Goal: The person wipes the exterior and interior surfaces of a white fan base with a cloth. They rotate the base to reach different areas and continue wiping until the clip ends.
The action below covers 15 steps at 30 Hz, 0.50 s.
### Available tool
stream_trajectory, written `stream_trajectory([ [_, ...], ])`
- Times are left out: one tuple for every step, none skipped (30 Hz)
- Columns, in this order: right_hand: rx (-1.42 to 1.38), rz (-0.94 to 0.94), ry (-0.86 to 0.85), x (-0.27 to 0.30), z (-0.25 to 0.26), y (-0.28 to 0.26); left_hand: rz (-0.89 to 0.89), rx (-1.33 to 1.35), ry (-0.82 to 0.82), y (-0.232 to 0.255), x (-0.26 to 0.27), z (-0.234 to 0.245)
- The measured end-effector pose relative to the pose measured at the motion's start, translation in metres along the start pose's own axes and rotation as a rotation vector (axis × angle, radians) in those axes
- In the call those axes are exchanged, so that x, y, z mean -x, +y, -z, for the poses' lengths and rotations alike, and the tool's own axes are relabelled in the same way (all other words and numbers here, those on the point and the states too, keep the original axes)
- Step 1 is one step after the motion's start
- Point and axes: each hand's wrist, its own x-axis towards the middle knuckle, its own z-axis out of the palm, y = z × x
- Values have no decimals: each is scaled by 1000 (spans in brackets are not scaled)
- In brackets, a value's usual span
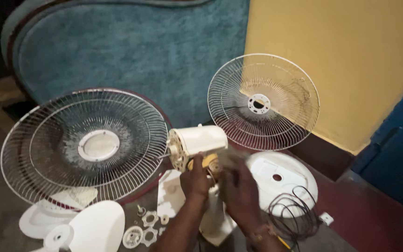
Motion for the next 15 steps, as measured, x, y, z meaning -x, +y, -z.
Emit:
stream_trajectory([
  [122, 173, 26, 3, -5, -10, -22, -41, -1, -6, -5, 2],
  [245, 346, 50, 4, -12, -16, -43, -82, -2, -11, -11, 4],
  [364, 528, 76, 1, -18, -20, -74, -121, -5, -13, -20, 4],
  [387, 543, 99, -2, -20, -21, -144, -217, 8, -15, -28, 2],
  [409, 548, 116, 0, -22, -20, -205, -320, 26, -19, -32, 4],
  [431, 553, 134, 2, -24, -19, -265, -423, 44, -23, -33, 7],
  [442, 517, 96, 3, -22, -16, -228, -247, 12, -27, -32, 7],
  [453, 482, 59, 4, -21, -14, -190, -72, -18, -29, -30, 7],
  [460, 454, 26, 0, -20, -13, -159, 106, -50, -25, -28, 5],
  [314, 392, -66, -6, -17, -12, -203, -20, -33, -20, -25, 4],
  [169, 324, -160, -11, -11, -9, -243, -147, -14, -15, -19, 7],
  [24, 255, -253, -15, -5, -4, -282, -274, 6, -10, -13, 9],
  [-151, 109, -119, -21, 1, 3, -200, -266, 10, -5, -7, 6],
  [-326, -37, 16, -26, 5, 10, -117, -259, 13, -1, -1, 4],
  [-504, -183, 145, -31, 7, 19, -37, -251, 25, 4, 3, 5],
])
